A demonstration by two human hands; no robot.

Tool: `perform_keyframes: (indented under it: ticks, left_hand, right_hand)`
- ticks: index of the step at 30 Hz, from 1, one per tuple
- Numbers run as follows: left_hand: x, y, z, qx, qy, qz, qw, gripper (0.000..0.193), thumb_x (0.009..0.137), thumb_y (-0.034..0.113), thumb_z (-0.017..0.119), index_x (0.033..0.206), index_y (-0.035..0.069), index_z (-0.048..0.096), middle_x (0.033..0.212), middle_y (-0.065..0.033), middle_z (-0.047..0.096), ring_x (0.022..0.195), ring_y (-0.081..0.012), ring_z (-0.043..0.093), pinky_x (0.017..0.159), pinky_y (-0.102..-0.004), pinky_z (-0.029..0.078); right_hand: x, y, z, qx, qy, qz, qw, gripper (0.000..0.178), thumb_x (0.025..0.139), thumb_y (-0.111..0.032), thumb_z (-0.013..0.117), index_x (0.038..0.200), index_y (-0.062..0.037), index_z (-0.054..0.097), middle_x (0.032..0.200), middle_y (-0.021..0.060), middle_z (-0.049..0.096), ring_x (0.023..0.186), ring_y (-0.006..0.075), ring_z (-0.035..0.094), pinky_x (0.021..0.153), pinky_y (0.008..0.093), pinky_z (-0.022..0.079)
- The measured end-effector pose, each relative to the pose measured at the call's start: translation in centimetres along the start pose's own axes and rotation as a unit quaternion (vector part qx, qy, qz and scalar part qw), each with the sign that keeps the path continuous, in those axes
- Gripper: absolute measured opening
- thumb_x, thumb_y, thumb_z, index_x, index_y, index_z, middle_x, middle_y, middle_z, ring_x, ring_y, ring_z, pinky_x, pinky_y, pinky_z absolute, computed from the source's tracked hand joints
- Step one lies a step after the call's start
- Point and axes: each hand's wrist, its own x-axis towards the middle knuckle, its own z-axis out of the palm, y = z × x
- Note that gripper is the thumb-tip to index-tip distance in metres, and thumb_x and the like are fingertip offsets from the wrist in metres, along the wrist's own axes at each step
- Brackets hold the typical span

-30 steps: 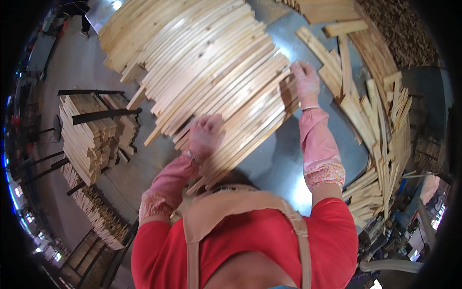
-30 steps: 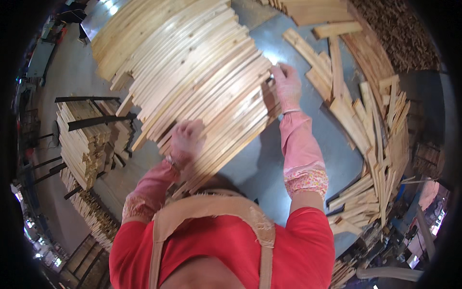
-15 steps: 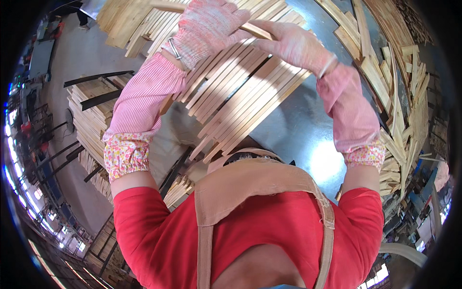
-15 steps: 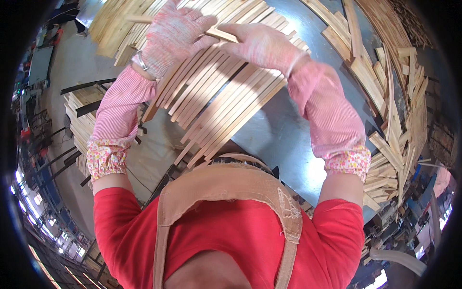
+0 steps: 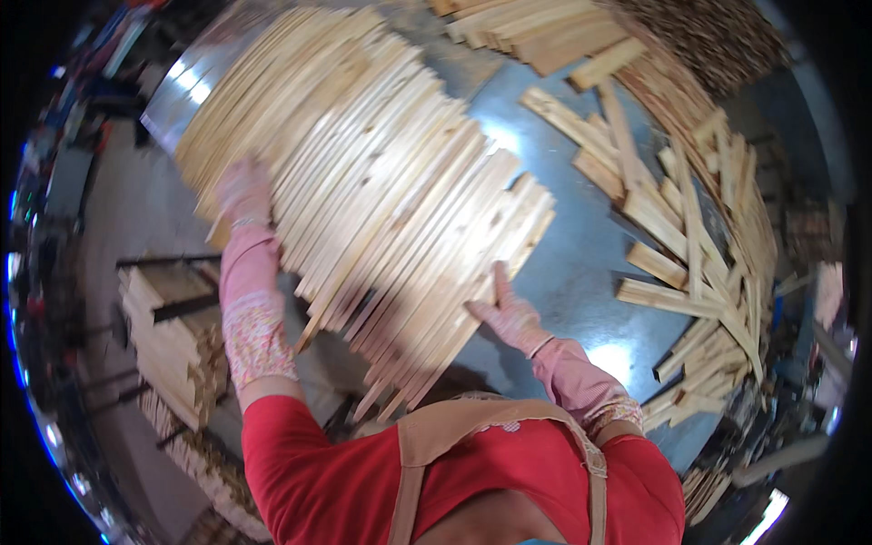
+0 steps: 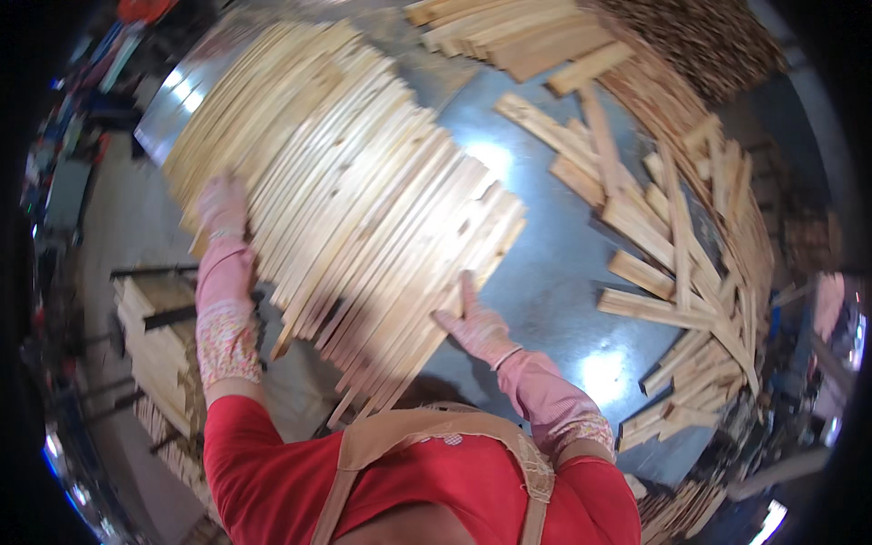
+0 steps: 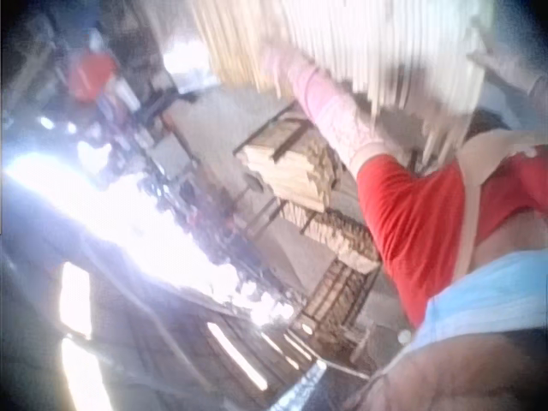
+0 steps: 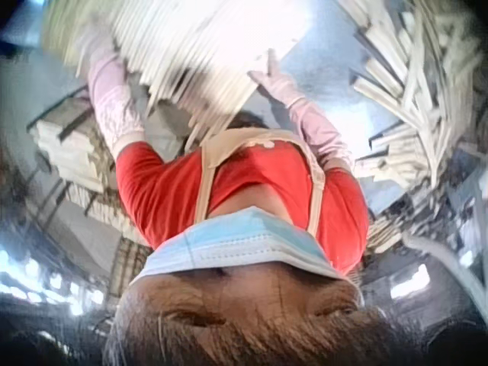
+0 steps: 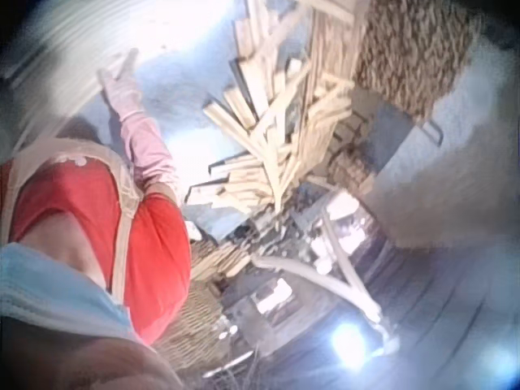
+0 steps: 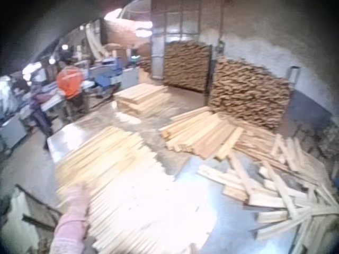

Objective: The person picks up thin wooden planks from a pile on a metal table and stacks them neatly. They repeatedly grab planks, align them, and place them into a growing stack, occasionally adjusting the pile to keep it organized.

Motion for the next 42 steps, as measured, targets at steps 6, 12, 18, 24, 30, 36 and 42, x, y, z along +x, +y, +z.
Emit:
perform_keyframes:
  ticks: [6,12,18,24,30,36,42]
  left_hand:
    - [-1.5,8.0,-1.1,-0.063,0.133,0.056,0.987,0.053,0.096,0.04,0.07,0.141,0.012,0.065,0.137,-0.0193,0.067,0.129,-0.0408,0.062,0.108,-0.0492,0.051]
    - [-3.4,27.9,-1.5,-0.239,0.03,0.229,0.943,0.07,0.091,0.035,0.078,0.152,0.008,0.058,0.157,-0.0212,0.055,0.145,-0.0398,0.051,0.12,-0.0503,0.044]
    - [-3.5,50.1,-5.3,-0.143,-0.083,0.461,0.872,0.087,0.087,0.05,0.08,0.16,0.012,0.054,0.17,-0.0212,0.044,0.158,-0.0402,0.038,0.132,-0.0523,0.028]
    - [-4.5,60.5,-3.6,-0.051,-0.213,0.623,0.751,0.102,0.077,0.061,0.086,0.16,0.012,0.053,0.172,-0.017,0.041,0.163,-0.0397,0.03,0.135,-0.051,0.023]
    - [-9.3,60.4,-3.2,-0.015,-0.225,0.687,0.69,0.091,0.084,0.058,0.083,0.156,0.011,0.054,0.172,-0.0156,0.04,0.164,-0.0333,0.03,0.131,-0.0477,0.032]
    - [-6.6,58.5,-10.3,-0.116,-0.146,0.635,0.749,0.055,0.076,0.033,0.083,0.124,0.009,0.068,0.112,-0.0156,0.074,0.11,-0.0387,0.07,0.098,-0.0495,0.053]
    - [-10.0,49.7,-16.4,-0.259,-0.434,0.334,0.796,0.057,0.088,0.034,0.081,0.132,0.001,0.067,0.094,-0.0081,0.072,0.081,-0.0219,0.071,0.077,-0.0373,0.059]
  right_hand:
    - [2.8,3.6,-9.3,-0.039,0.067,-0.145,0.986,0.071,0.097,-0.053,0.069,0.156,-0.0147,0.06,0.106,0.0207,0.077,0.104,0.0425,0.075,0.09,0.0475,0.058]
    - [14.6,14.2,-29.6,-0.124,0.433,0.082,0.889,0.081,0.085,-0.047,0.079,0.151,-0.0079,0.054,0.14,0.0238,0.068,0.132,0.0428,0.063,0.11,0.0532,0.051]
    - [16.8,23.3,-30.0,-0.112,0.357,0.103,0.922,0.096,0.084,-0.048,0.083,0.163,-0.012,0.043,0.142,0.0257,0.064,0.134,0.046,0.058,0.115,0.051,0.048]
    - [6.3,28.0,-21.5,-0.011,0.384,0.098,0.918,0.089,0.085,-0.04,0.084,0.161,-0.0129,0.047,0.146,0.0227,0.062,0.136,0.0424,0.056,0.118,0.052,0.046]
    - [-5.8,37.3,-12.7,0.005,0.437,0.186,0.88,0.087,0.081,-0.032,0.087,0.157,-0.0112,0.051,0.143,0.024,0.061,0.134,0.0433,0.055,0.116,0.0535,0.046]
    - [-8.4,34.7,-15.8,0.112,0.494,0.051,0.861,0.084,0.08,-0.023,0.085,0.156,-0.0103,0.053,0.139,0.0266,0.06,0.13,0.0454,0.057,0.115,0.0503,0.048]
    - [-5.4,34.5,-15.5,0.691,0.361,-0.065,0.623,0.056,0.101,-0.019,0.066,0.15,0.0044,0.053,0.116,0.0121,0.074,0.102,0.0246,0.074,0.096,0.038,0.061]
